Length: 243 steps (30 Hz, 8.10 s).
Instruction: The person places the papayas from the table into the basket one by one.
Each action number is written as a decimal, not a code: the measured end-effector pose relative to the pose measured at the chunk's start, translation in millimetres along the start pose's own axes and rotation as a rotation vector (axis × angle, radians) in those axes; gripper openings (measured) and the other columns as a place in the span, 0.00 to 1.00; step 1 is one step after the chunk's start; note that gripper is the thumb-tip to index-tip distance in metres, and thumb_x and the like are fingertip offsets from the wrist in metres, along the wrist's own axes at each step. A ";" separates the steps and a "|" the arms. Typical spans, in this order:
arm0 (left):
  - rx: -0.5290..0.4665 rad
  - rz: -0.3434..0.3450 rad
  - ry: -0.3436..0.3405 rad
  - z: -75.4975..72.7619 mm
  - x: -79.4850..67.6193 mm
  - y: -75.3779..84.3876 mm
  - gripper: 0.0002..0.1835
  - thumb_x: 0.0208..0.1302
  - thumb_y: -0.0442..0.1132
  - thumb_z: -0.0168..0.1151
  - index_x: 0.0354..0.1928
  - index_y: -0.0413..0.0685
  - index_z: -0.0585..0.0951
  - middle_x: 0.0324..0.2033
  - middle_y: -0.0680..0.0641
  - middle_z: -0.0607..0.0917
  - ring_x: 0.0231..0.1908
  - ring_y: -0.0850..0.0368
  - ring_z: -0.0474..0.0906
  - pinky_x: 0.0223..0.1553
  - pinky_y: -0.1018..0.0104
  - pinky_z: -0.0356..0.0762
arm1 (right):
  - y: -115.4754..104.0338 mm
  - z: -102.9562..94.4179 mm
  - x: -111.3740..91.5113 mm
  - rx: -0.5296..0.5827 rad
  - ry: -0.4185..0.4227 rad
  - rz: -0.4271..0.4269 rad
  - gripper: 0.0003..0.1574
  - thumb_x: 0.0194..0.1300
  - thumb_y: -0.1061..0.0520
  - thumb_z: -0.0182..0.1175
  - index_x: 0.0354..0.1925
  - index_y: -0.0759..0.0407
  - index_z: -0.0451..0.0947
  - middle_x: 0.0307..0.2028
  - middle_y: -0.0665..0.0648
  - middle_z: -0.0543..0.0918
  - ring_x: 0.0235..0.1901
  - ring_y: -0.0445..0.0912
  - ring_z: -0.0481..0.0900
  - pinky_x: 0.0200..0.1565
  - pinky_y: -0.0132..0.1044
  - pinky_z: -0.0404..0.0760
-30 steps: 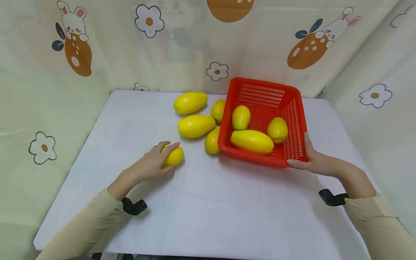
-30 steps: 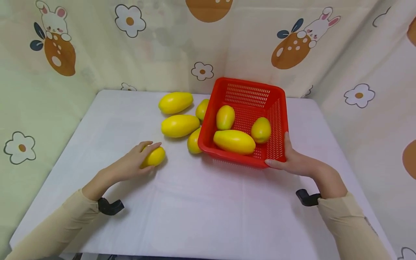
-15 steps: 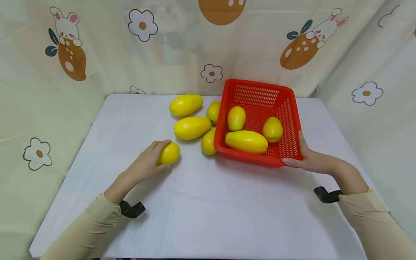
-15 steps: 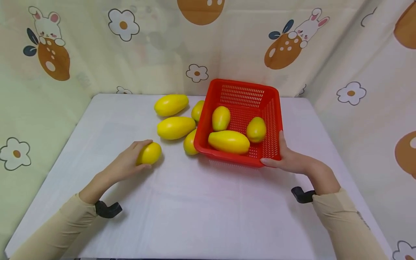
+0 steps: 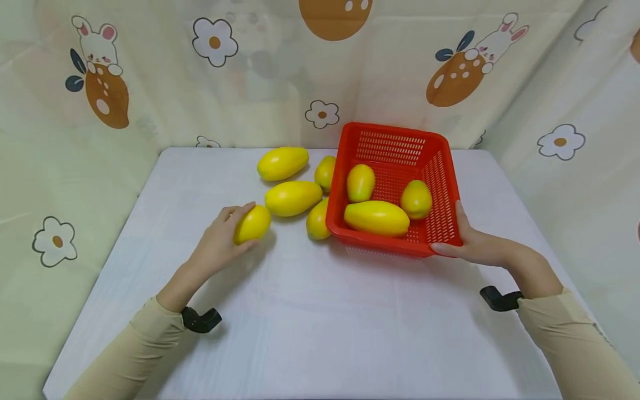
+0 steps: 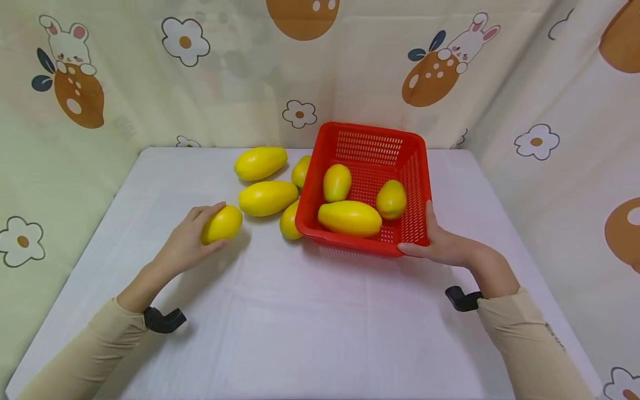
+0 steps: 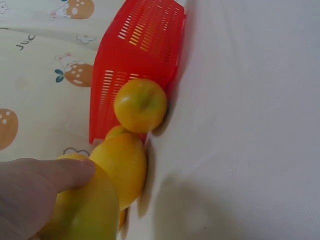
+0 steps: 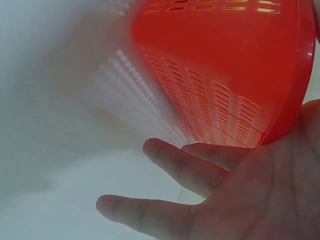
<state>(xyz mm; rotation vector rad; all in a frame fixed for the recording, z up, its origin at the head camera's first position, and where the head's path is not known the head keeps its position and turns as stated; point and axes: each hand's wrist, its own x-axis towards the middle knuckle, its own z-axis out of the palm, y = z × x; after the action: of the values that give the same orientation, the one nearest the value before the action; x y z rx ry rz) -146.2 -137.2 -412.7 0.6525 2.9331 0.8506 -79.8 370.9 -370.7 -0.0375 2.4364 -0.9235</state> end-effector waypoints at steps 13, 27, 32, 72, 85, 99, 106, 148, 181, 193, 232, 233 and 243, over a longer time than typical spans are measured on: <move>-0.062 0.019 0.129 -6.5 6.9 10.2 0.42 0.56 0.48 0.68 0.69 0.47 0.59 0.61 0.38 0.68 0.55 0.42 0.70 0.55 0.43 0.70 | -1.4 0.0 -2.9 -0.021 -0.009 0.015 0.74 0.61 0.35 0.57 0.65 0.46 0.03 0.72 0.67 0.24 0.66 0.68 0.42 0.53 0.62 0.74; -0.114 0.012 0.165 -8.8 20.7 30.5 0.43 0.55 0.49 0.68 0.67 0.42 0.59 0.61 0.39 0.68 0.53 0.44 0.70 0.55 0.45 0.72 | -2.0 -0.8 -2.7 -0.010 -0.003 0.012 0.75 0.60 0.35 0.59 0.66 0.44 0.04 0.72 0.66 0.26 0.66 0.68 0.43 0.51 0.61 0.75; -0.131 0.030 0.183 -10.6 25.6 39.1 0.42 0.55 0.49 0.68 0.67 0.43 0.59 0.61 0.39 0.68 0.52 0.45 0.70 0.55 0.46 0.72 | -3.8 -0.5 -2.7 -0.012 0.007 0.003 0.74 0.60 0.35 0.59 0.66 0.44 0.04 0.72 0.65 0.26 0.66 0.67 0.43 0.52 0.63 0.74; -0.185 0.243 0.194 11.0 57.3 93.9 0.37 0.52 0.45 0.71 0.62 0.47 0.66 0.59 0.44 0.70 0.57 0.49 0.67 0.60 0.51 0.70 | 0.3 -0.4 0.3 -0.018 0.025 -0.009 0.74 0.59 0.36 0.60 0.67 0.41 0.05 0.72 0.63 0.26 0.66 0.67 0.45 0.52 0.64 0.74; -0.202 0.297 0.174 20.2 63.2 104.9 0.34 0.54 0.48 0.70 0.61 0.48 0.67 0.58 0.46 0.72 0.58 0.51 0.67 0.62 0.54 0.67 | -1.5 -0.5 -1.4 -0.012 0.019 0.021 0.75 0.58 0.35 0.61 0.67 0.41 0.05 0.72 0.65 0.26 0.66 0.68 0.43 0.50 0.59 0.78; -0.231 0.289 0.137 24.7 62.4 105.7 0.32 0.56 0.51 0.68 0.62 0.54 0.71 0.59 0.49 0.72 0.61 0.52 0.65 0.63 0.53 0.65 | -5.7 -2.0 4.0 -0.011 0.010 -0.002 0.74 0.58 0.37 0.61 0.66 0.39 0.05 0.72 0.64 0.25 0.66 0.68 0.43 0.50 0.60 0.77; -0.268 0.268 0.095 30.5 62.7 109.3 0.32 0.58 0.52 0.66 0.63 0.56 0.69 0.60 0.49 0.70 0.61 0.54 0.66 0.63 0.55 0.67 | -1.3 -3.0 -2.4 -0.020 -0.014 0.038 0.74 0.60 0.36 0.58 0.65 0.42 0.03 0.72 0.68 0.25 0.65 0.70 0.44 0.49 0.61 0.77; -0.082 0.482 0.091 41.4 68.8 125.8 0.27 0.57 0.45 0.68 0.59 0.52 0.74 0.56 0.49 0.75 0.56 0.55 0.72 0.61 0.64 0.71 | -0.1 -1.2 1.6 -0.023 -0.008 0.015 0.75 0.60 0.38 0.59 0.65 0.44 0.03 0.71 0.69 0.24 0.64 0.71 0.45 0.50 0.62 0.76; 0.094 0.554 0.043 65.7 76.9 135.2 0.16 0.63 0.45 0.61 0.52 0.52 0.79 0.54 0.50 0.77 0.53 0.58 0.76 0.58 0.70 0.72 | -4.7 8.0 8.6 -0.045 -0.046 0.044 0.74 0.61 0.36 0.57 0.65 0.50 0.02 0.70 0.74 0.23 0.63 0.75 0.44 0.48 0.63 0.77; 0.037 0.489 0.185 54.1 96.6 124.5 0.12 0.65 0.41 0.55 0.48 0.53 0.81 0.50 0.53 0.80 0.54 0.60 0.73 0.60 0.70 0.70 | 0.1 -4.5 2.3 -0.023 -0.023 0.004 0.73 0.61 0.40 0.58 0.64 0.42 0.01 0.69 0.74 0.24 0.61 0.74 0.44 0.43 0.58 0.80; 0.147 -0.098 0.025 62.8 127.8 33.1 0.41 0.62 0.71 0.40 0.73 0.64 0.51 0.74 0.42 0.46 0.73 0.40 0.39 0.64 0.26 0.39 | -4.5 0.1 -3.5 -0.057 -0.026 0.083 0.76 0.59 0.33 0.57 0.65 0.53 0.02 0.70 0.74 0.23 0.64 0.74 0.44 0.49 0.64 0.75; 0.150 -0.087 0.031 63.6 126.0 33.8 0.41 0.62 0.72 0.40 0.73 0.65 0.51 0.74 0.42 0.47 0.73 0.40 0.39 0.64 0.26 0.39 | -4.0 0.0 -3.9 -0.055 -0.024 0.083 0.76 0.59 0.33 0.57 0.65 0.53 0.02 0.70 0.74 0.23 0.64 0.74 0.44 0.49 0.64 0.75; 0.111 -0.051 0.077 66.8 107.0 29.9 0.40 0.60 0.72 0.45 0.69 0.59 0.63 0.67 0.41 0.60 0.69 0.42 0.51 0.63 0.27 0.45 | -0.8 -0.4 0.0 -0.048 -0.034 0.080 0.77 0.59 0.34 0.58 0.64 0.52 0.02 0.69 0.73 0.19 0.63 0.74 0.42 0.47 0.61 0.78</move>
<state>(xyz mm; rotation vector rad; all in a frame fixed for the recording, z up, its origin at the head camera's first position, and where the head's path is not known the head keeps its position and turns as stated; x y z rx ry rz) -223.4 -37.9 -443.9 0.5601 3.0695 0.7292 -80.1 370.5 -370.0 0.0274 2.4099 -0.8232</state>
